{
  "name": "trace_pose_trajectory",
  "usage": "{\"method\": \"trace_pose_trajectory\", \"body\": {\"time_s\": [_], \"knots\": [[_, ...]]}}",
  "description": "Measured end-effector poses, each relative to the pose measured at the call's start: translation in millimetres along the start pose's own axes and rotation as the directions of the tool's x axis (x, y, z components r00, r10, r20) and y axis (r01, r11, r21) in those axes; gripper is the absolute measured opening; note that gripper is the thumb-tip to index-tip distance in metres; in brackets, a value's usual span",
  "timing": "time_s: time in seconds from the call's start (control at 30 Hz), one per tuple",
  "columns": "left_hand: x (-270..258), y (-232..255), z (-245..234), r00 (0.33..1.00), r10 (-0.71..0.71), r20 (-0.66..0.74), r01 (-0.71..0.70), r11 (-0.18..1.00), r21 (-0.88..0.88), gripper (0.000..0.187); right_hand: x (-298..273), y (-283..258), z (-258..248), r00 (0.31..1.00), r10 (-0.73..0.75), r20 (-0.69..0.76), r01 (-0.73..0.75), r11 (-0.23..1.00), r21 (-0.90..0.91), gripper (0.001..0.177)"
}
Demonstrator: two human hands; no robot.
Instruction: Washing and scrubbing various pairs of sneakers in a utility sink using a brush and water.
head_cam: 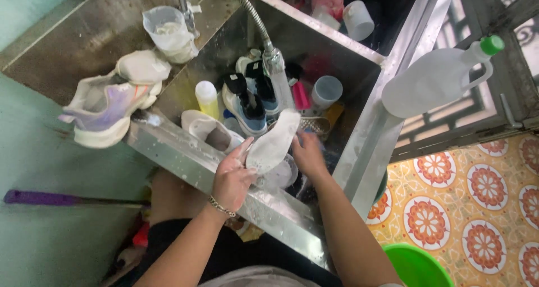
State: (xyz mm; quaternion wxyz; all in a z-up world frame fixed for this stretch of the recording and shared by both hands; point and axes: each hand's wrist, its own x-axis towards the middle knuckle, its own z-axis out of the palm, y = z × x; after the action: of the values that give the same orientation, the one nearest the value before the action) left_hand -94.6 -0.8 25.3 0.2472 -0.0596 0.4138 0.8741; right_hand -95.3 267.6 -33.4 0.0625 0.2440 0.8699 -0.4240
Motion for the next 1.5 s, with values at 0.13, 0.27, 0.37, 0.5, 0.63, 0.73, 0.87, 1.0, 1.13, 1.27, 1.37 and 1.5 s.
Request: {"method": "trace_pose_trajectory", "body": {"time_s": [0.13,0.27,0.37,0.5,0.63,0.73,0.87,1.0,1.13,1.27,1.37,1.5], "knots": [[31,3,25,0.998,-0.046,-0.033,0.047,0.999,0.009,0.098,-50,-134,-38,0.935,0.232,0.269,-0.354,0.563,0.747,0.085],[59,-7,40,0.98,-0.114,-0.161,0.122,0.992,0.04,0.098,-17,-137,-47,0.954,0.163,0.254,-0.293,0.311,0.904,0.089],[77,-12,41,0.961,-0.14,-0.24,0.144,0.99,0.0,0.097,19,-114,-40,0.959,0.117,0.259,-0.283,0.31,0.908,0.075],[101,-15,30,0.928,-0.211,-0.307,0.193,0.977,-0.088,0.09,39,-120,-38,0.962,0.114,0.249,-0.272,0.296,0.916,0.064],[99,-1,43,0.908,-0.256,-0.33,0.208,0.962,-0.175,0.086,60,-112,-32,0.966,0.078,0.245,-0.257,0.283,0.924,0.061],[102,5,54,0.889,-0.265,-0.373,0.204,0.959,-0.196,0.083,59,-126,-39,0.965,0.099,0.242,-0.26,0.285,0.923,0.056],[119,6,68,0.872,-0.23,-0.431,0.151,0.966,-0.21,0.064,90,-98,-27,0.986,0.05,0.16,-0.168,0.24,0.956,0.058],[139,8,84,0.856,-0.202,-0.476,0.093,0.966,-0.242,0.053,77,-126,-44,0.999,-0.023,0.043,-0.037,0.235,0.971,0.075],[157,10,91,0.863,-0.181,-0.472,0.1,0.976,-0.192,0.05,92,-107,-37,0.999,0.003,0.038,-0.037,0.268,0.963,0.083],[165,26,98,0.859,-0.116,-0.499,0.075,0.992,-0.103,0.08,94,-106,-39,0.977,0.141,-0.159,-0.003,0.756,0.654,0.159],[168,45,100,0.854,-0.109,-0.509,0.134,0.991,0.013,0.097,86,-105,-55,0.963,-0.148,-0.227,0.173,0.981,0.092,0.126],[187,56,92,0.885,-0.151,-0.44,0.284,0.924,0.254,0.129,106,-55,-35,0.88,-0.466,0.087,0.469,0.883,-0.013,0.042]]}}
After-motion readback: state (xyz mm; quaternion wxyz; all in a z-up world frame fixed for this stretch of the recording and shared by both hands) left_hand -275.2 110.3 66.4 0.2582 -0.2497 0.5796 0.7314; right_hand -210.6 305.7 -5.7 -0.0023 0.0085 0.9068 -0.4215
